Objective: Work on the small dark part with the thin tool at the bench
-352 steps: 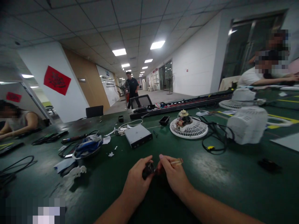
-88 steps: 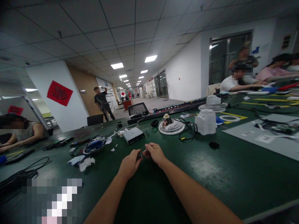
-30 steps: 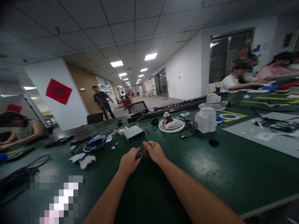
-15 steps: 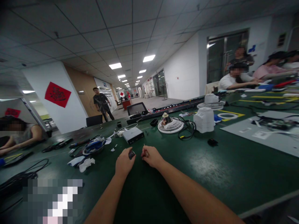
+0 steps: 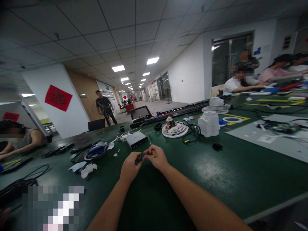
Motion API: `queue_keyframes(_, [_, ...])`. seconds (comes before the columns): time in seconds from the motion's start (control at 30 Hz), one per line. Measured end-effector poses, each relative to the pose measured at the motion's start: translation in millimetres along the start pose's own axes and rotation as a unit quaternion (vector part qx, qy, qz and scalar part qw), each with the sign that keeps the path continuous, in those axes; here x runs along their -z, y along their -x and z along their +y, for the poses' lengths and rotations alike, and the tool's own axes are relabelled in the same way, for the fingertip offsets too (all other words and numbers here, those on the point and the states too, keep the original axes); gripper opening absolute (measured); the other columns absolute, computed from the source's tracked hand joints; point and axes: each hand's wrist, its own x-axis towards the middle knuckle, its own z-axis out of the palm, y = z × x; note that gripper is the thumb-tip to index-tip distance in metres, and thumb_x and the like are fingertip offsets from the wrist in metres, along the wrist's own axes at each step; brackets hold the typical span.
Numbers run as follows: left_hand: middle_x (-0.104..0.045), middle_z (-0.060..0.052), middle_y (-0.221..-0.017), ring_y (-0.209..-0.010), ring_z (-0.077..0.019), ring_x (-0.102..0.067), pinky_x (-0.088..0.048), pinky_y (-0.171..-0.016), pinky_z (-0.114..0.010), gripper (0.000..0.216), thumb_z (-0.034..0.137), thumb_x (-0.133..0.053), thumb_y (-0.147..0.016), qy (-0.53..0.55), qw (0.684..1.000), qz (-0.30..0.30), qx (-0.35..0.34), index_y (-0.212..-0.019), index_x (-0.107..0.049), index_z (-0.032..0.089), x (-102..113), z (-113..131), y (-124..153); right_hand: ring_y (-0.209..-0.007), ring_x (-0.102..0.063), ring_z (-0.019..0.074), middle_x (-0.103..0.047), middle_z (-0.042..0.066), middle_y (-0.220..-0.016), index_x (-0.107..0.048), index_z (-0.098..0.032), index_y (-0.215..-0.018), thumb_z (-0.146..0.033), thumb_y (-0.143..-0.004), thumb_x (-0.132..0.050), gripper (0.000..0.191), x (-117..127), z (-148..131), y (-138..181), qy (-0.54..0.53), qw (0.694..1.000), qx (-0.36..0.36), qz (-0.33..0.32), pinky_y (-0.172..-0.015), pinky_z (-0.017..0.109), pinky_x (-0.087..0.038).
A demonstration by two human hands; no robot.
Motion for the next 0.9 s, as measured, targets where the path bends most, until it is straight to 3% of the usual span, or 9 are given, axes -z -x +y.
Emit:
queue_keyframes(0.37, [-0.061,-0.002,-0.104,-0.092,-0.0181,-0.061,-0.050,-0.081,-0.031,0.031,0.023,-0.068,-0.079,-0.008,1.000,0.000,-0.011,-0.108,-0.060,0.025,-1,-1,0,-0.078,-0.065,0.0169,-0.068,0.003,-0.081,-0.042,-0.020,-0.065,-0.017,-0.056,-0.078,0.037,0,2,0,-0.048,0.999,0.002,-0.022,-0.073,0.031,-0.051])
queue_keyframes(0.47, [-0.063,-0.003,-0.102,-0.091,-0.0187,-0.061,-0.050,-0.080,-0.032,0.030,0.023,-0.069,-0.079,-0.018,0.999,0.001,-0.032,-0.108,-0.060,0.024,0,0,0,-0.077,-0.064,0.0164,-0.066,0.002,-0.082,-0.042,-0.021,-0.068,-0.017,-0.060,-0.074,0.034,0,0,2,-0.003,0.999,0.029,-0.037,-0.071,0.030,-0.050])
queue_keyframes(0.67, [-0.064,-0.006,-0.105,-0.095,-0.0206,-0.061,-0.051,-0.084,-0.035,0.030,0.025,-0.066,-0.082,-0.027,0.996,0.022,-0.078,-0.111,-0.059,0.021,0,-2,1,-0.065,-0.057,0.0144,-0.062,-0.001,-0.073,-0.039,-0.022,-0.067,-0.022,-0.066,-0.072,0.033,1,-8,5,0.157,0.985,0.065,-0.002,-0.061,0.027,-0.045])
queue_keyframes(0.9, [-0.065,-0.007,-0.114,-0.104,-0.0216,-0.060,-0.049,-0.092,-0.039,0.033,0.023,-0.063,-0.085,-0.047,0.994,-0.008,-0.098,-0.117,-0.058,0.022,0,-4,1,-0.062,-0.056,0.0147,-0.062,-0.001,-0.069,-0.037,-0.022,-0.064,-0.030,-0.066,-0.073,0.037,8,-3,2,0.166,0.986,0.022,-0.026,-0.058,0.026,-0.044])
